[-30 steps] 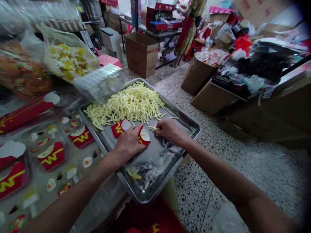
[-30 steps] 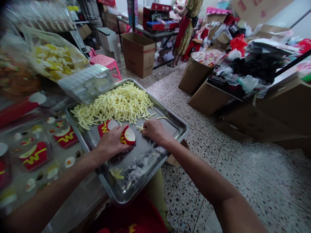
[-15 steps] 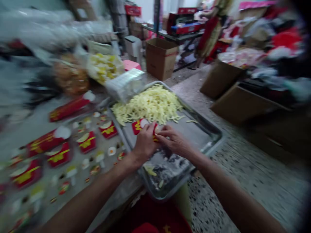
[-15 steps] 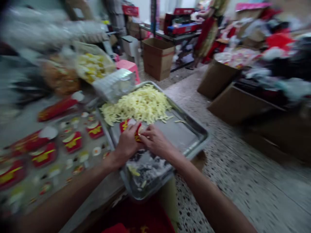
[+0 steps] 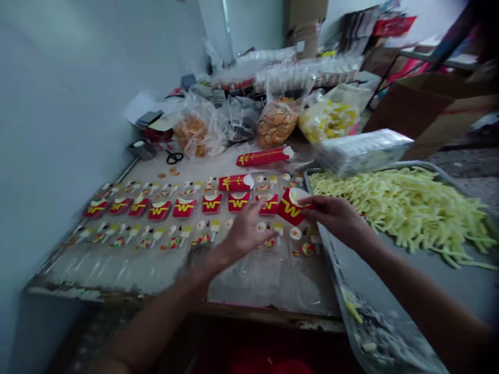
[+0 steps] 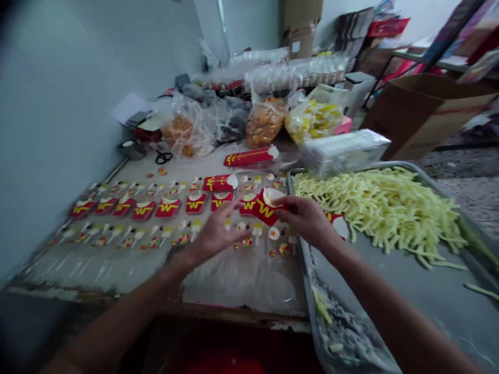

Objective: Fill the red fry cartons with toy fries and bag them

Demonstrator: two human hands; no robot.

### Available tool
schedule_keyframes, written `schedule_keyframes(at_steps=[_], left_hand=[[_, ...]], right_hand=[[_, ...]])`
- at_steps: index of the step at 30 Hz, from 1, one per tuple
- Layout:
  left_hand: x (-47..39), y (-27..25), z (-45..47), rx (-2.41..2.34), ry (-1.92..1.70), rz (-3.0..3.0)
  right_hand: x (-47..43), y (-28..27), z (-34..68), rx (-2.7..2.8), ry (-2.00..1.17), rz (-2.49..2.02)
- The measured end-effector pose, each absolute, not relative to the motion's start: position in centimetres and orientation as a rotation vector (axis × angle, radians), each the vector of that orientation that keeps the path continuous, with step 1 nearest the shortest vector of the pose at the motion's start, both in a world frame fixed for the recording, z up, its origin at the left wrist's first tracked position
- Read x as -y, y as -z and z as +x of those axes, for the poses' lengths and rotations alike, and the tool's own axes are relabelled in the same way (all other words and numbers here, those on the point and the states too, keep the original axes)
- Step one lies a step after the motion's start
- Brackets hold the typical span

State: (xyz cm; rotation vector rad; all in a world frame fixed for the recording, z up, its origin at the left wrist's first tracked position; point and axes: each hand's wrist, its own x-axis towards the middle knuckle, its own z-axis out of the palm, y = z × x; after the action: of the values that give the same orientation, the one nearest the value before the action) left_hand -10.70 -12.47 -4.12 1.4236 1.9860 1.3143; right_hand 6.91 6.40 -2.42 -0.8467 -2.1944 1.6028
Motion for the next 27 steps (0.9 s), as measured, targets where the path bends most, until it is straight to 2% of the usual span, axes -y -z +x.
schedule_keyframes(at_steps=[4,8,12,15,18,22,27], left_hand=[[22.2,3.4,-20.1,-2.498,-1.288,1.155],[32.7,2.3,-25.8,-3.038,-1.156,1.031],[44.0,1.8,-27.7,-3.432,-1.521,0.396],[52.3,3.1,-27.7,-3.463,-1.881,-0.164],[57.9,5.3,-26.3,-3.445,-1.959,-0.437],[59.0,7.2,-23.8,-3.507,-1.686,-0.308],[52.8,6.5,-22.6,-3.261,-1.279,0.62]], right_hand=[[-7.3,0.7,5.1,2.385,-1.557,-0.849],[-4.6,-0.1,4.1,2.463,-1.671,-0.844],[2.3,1.7,-1.2,2.523,-1.82,-0.649],[9.5,2.7,-8.1,2.591,-1.826,-0.382],[16.9,2.9,-15.1,2.595,-1.832,-0.175],[24.7,3.7,-21.3,2.655,-1.85,-0.094],[29.3,4.8,-20.9,2.629,-1.585,-0.01]])
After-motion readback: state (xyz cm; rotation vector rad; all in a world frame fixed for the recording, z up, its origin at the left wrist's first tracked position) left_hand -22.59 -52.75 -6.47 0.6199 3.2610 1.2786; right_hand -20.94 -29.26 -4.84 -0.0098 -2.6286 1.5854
